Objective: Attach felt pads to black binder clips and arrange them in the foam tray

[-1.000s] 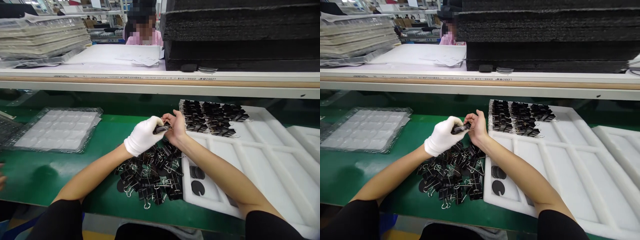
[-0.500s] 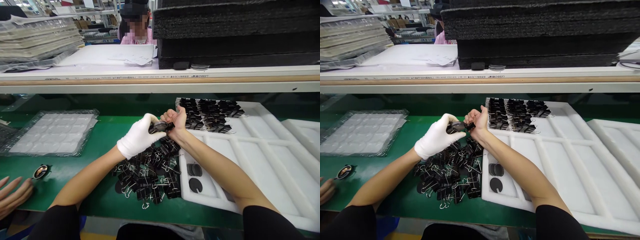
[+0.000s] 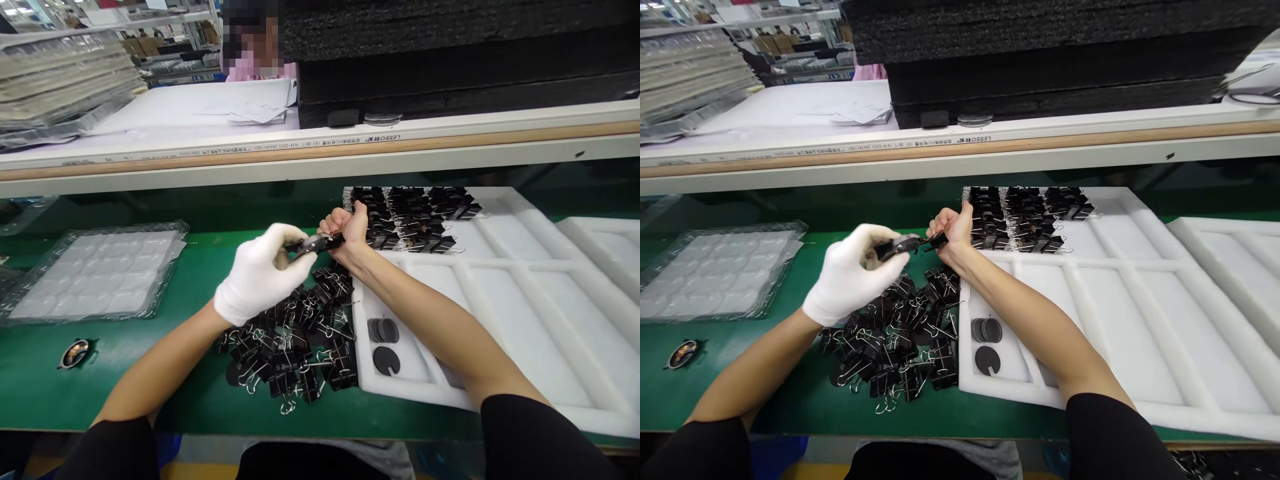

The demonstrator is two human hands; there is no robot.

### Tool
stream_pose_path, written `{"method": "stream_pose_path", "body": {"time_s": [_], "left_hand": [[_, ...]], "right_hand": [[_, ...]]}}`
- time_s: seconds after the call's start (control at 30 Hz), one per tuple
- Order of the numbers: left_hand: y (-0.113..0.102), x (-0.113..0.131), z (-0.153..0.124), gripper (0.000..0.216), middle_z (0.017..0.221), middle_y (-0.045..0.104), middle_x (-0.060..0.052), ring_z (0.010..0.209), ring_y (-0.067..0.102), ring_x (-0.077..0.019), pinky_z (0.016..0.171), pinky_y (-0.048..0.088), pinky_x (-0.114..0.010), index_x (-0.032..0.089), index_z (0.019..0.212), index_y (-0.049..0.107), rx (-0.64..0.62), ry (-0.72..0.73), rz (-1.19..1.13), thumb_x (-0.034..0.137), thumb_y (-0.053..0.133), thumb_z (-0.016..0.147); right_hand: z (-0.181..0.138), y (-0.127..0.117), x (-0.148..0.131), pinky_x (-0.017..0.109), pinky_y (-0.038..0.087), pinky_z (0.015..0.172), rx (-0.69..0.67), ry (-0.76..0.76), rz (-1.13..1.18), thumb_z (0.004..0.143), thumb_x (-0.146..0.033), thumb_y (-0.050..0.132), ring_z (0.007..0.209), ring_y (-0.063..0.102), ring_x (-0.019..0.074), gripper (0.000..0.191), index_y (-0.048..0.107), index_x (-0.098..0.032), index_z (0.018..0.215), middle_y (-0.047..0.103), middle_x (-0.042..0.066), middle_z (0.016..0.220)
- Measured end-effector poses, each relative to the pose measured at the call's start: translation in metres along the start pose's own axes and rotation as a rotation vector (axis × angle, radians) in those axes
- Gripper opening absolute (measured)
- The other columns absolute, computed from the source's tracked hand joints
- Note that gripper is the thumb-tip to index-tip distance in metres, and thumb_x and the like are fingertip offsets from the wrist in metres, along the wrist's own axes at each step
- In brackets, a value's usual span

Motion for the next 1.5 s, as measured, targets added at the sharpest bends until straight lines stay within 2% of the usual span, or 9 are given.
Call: {"method": "stream_pose_path", "body": {"time_s": [0.07, 0.17, 0.33, 0.47, 0.7, 0.87, 1.07, 1.33, 1.5], "left_hand": [[-0.005, -0.002, 0.003, 0.022, 0.070, 0.066, 0.005, 0.056, 0.057, -0.0095, 0.059, 0.047, -0.023, 0.022, 0.105, 0.064, -0.008, -0.022, 0.018, 0.036, 0.068, 0.088], [0.000, -0.005, 0.004, 0.019, 0.068, 0.066, 0.005, 0.056, 0.058, -0.0097, 0.059, 0.046, -0.023, 0.023, 0.105, 0.066, -0.069, 0.079, 0.105, 0.034, 0.067, 0.089], [0.015, -0.006, -0.002, 0.021, 0.094, 0.075, -0.003, 0.070, 0.066, -0.0145, 0.068, 0.049, -0.027, 0.022, 0.114, 0.067, -0.073, 0.229, 0.266, 0.030, 0.060, 0.096], [0.020, 0.002, -0.007, 0.018, 0.095, 0.074, -0.005, 0.076, 0.068, -0.0173, 0.066, 0.047, -0.028, 0.023, 0.110, 0.068, -0.089, 0.201, 0.374, 0.027, 0.056, 0.097], [0.030, 0.015, -0.007, 0.014, 0.074, 0.063, -0.004, 0.062, 0.058, -0.0180, 0.054, 0.030, -0.032, 0.023, 0.091, 0.067, -0.055, 0.166, 0.598, 0.025, 0.054, 0.096], [0.033, 0.018, 0.000, 0.016, 0.080, 0.068, -0.006, 0.075, 0.065, -0.0214, 0.061, 0.037, -0.032, 0.024, 0.097, 0.070, -0.108, 0.157, 0.615, 0.028, 0.054, 0.097], [0.040, 0.015, 0.005, 0.022, 0.093, 0.076, -0.004, 0.071, 0.070, -0.0190, 0.057, 0.038, -0.031, 0.022, 0.104, 0.070, -0.234, 0.105, 0.641, 0.025, 0.049, 0.098], [0.035, 0.014, 0.010, 0.024, 0.096, 0.078, -0.005, 0.075, 0.073, -0.0213, 0.063, 0.046, -0.030, 0.021, 0.112, 0.071, -0.291, 0.071, 0.501, 0.026, 0.054, 0.095], [0.007, -0.012, 0.026, 0.031, 0.081, 0.077, -0.002, 0.070, 0.071, -0.0174, 0.064, 0.051, -0.026, 0.020, 0.115, 0.072, -0.249, -0.263, -0.008, 0.035, 0.066, 0.088]], "right_hand": [[0.002, -0.001, 0.000, 0.028, 0.026, 0.043, -0.004, -0.005, 0.007, 0.095, -0.080, 0.013, 0.043, 0.024, 0.0130, 0.072, 0.022, -0.025, 0.050, 0.025, -0.001, 0.043], [0.004, -0.003, 0.001, 0.028, 0.028, 0.042, -0.008, -0.022, -0.023, 0.091, -0.086, 0.015, 0.042, 0.025, 0.0123, 0.075, 0.022, -0.025, 0.049, 0.024, -0.002, 0.042], [0.002, -0.003, 0.004, 0.028, 0.029, 0.042, 0.029, 0.025, 0.025, 0.094, -0.080, 0.011, 0.041, 0.027, 0.0134, 0.072, 0.026, -0.026, 0.050, 0.026, -0.002, 0.041], [0.000, -0.003, 0.008, 0.028, 0.030, 0.043, 0.060, 0.034, 0.016, 0.093, -0.081, 0.011, 0.039, 0.030, 0.0132, 0.071, 0.027, -0.026, 0.052, 0.028, -0.002, 0.040], [0.002, -0.006, 0.011, 0.027, 0.028, 0.042, 0.110, 0.048, 0.059, 0.096, -0.077, 0.011, 0.038, 0.030, 0.0135, 0.068, 0.028, -0.027, 0.053, 0.029, -0.002, 0.038], [0.003, -0.006, 0.009, 0.026, 0.028, 0.041, 0.125, 0.083, 0.079, 0.100, -0.068, 0.011, 0.036, 0.030, 0.0123, 0.065, 0.026, -0.026, 0.053, 0.028, -0.003, 0.036], [0.000, -0.004, 0.012, 0.025, 0.028, 0.042, 0.122, 0.093, 0.092, 0.103, -0.061, 0.010, 0.035, 0.033, 0.0120, 0.065, 0.027, -0.025, 0.051, 0.030, -0.002, 0.036], [0.001, -0.007, 0.016, 0.024, 0.027, 0.045, 0.149, 0.108, 0.032, 0.103, -0.062, 0.012, 0.039, 0.035, 0.0113, 0.069, 0.034, -0.023, 0.050, 0.033, -0.001, 0.038], [-0.003, 0.004, 0.014, 0.026, 0.032, 0.048, -0.040, 0.154, -0.052, 0.095, -0.076, 0.027, 0.046, 0.043, 0.0113, 0.072, 0.055, -0.021, 0.060, 0.050, 0.001, 0.053]]}}
Point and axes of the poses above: each hand's wrist, its own z-axis towards the middle knuckle, its own y-axis out of the palm, x = y × z, the point moved 4 cm from there along z, towards the middle knuckle
